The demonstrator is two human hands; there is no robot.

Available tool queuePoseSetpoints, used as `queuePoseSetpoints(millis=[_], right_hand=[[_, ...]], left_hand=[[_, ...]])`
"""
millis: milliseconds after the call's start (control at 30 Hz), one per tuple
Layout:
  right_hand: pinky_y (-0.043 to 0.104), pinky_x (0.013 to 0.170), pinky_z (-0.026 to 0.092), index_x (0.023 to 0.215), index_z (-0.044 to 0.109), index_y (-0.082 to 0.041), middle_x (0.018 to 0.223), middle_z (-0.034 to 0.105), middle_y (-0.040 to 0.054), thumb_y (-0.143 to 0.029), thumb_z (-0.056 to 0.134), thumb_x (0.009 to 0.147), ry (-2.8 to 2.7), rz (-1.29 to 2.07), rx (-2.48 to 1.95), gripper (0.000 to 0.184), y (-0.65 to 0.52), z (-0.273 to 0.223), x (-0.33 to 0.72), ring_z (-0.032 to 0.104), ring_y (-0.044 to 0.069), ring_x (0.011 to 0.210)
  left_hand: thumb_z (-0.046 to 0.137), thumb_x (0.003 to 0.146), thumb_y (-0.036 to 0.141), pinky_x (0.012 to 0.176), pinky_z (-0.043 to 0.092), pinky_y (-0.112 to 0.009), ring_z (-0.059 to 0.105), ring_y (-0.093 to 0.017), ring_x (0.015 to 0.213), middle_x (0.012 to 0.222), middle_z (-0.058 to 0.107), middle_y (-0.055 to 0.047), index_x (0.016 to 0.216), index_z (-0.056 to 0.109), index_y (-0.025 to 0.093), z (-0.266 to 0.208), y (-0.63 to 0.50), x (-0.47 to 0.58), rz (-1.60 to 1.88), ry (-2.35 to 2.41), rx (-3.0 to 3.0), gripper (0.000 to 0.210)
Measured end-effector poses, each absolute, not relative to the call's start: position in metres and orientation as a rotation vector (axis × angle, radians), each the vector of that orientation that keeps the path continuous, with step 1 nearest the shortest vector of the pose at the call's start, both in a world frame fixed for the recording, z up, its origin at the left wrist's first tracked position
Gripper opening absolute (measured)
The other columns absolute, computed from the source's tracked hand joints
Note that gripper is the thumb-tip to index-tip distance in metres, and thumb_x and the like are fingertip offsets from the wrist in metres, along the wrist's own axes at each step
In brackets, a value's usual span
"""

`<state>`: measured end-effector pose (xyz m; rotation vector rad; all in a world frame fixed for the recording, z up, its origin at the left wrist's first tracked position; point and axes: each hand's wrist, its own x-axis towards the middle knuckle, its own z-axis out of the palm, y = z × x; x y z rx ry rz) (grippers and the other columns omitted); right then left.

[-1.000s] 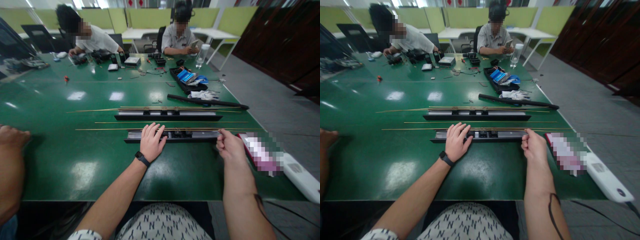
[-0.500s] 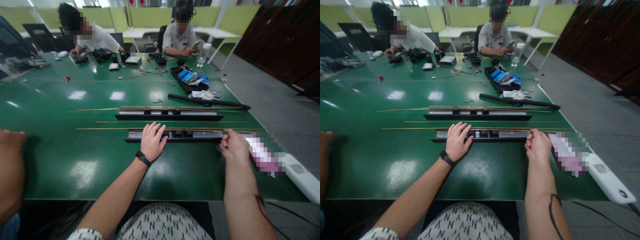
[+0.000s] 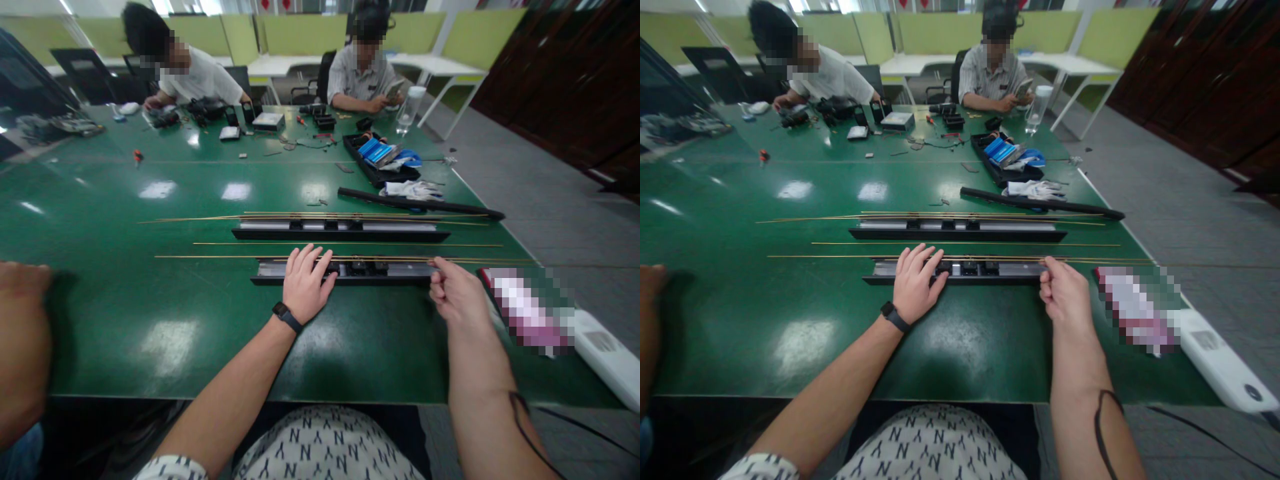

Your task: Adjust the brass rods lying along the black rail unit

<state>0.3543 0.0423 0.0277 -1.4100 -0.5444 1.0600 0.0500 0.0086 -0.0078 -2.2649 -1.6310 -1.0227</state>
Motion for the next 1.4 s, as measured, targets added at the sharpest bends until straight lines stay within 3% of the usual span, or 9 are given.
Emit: queuePoseSetpoints(millis=[200,467,733,1000,1233,1400], right_hand=[[0.016,0.024,0.021,0.080,0.070,-0.014,0.052,0.060,-0.0010,-0.030,0.079,0.077,-0.594,1.095,-1.427,0.019,0.042,0.027,0.354,0.036,0.005,0.027],[0.015,0.025,0.021,0.080,0.068,-0.016,0.048,0.055,-0.0045,-0.020,0.069,0.080,-0.453,0.976,-1.431,0.004,0.047,0.026,0.361,0.036,0.006,0.027],[0.015,0.024,0.021,0.081,0.070,-0.014,0.050,0.058,-0.0016,-0.028,0.078,0.079,-0.601,1.177,-1.405,0.017,0.041,0.028,0.353,0.035,0.005,0.026],[0.015,0.025,0.022,0.080,0.066,-0.018,0.049,0.055,-0.0045,-0.024,0.073,0.080,-0.452,0.969,-1.459,0.009,0.047,0.029,0.358,0.036,0.006,0.027],[0.015,0.025,0.019,0.084,0.071,-0.014,0.051,0.059,-0.0013,-0.032,0.083,0.077,-0.669,1.282,-1.375,0.023,0.041,0.024,0.352,0.035,0.005,0.026],[0.016,0.024,0.021,0.081,0.069,-0.015,0.049,0.058,-0.0024,-0.030,0.077,0.081,-0.562,1.091,-1.423,0.017,0.043,0.027,0.353,0.035,0.006,0.026]], left_hand=[[0.060,0.099,0.037,0.127,0.030,-0.053,0.051,-0.029,0.144,0.143,0.065,-0.011,0.143,0.060,0.024,-0.008,0.009,0.049,-1.028,-1.635,-2.277,0.046],[0.060,0.100,0.038,0.126,0.031,-0.052,0.053,-0.029,0.142,0.141,0.066,-0.011,0.142,0.061,0.024,-0.008,0.009,0.050,-1.018,-1.634,-2.270,0.045],[0.060,0.100,0.037,0.126,0.031,-0.052,0.051,-0.029,0.143,0.142,0.065,-0.011,0.142,0.061,0.023,-0.008,0.009,0.050,-1.029,-1.626,-2.264,0.045],[0.061,0.099,0.037,0.127,0.030,-0.053,0.051,-0.029,0.144,0.143,0.065,-0.011,0.143,0.061,0.025,-0.009,0.010,0.050,-1.038,-1.641,-2.270,0.045],[0.060,0.100,0.037,0.127,0.030,-0.052,0.052,-0.029,0.143,0.141,0.066,-0.011,0.141,0.061,0.023,-0.007,0.009,0.050,-1.040,-1.621,-2.259,0.044],[0.060,0.100,0.038,0.126,0.031,-0.052,0.052,-0.029,0.143,0.141,0.066,-0.012,0.141,0.061,0.022,-0.007,0.009,0.050,-1.030,-1.621,-2.261,0.044]])
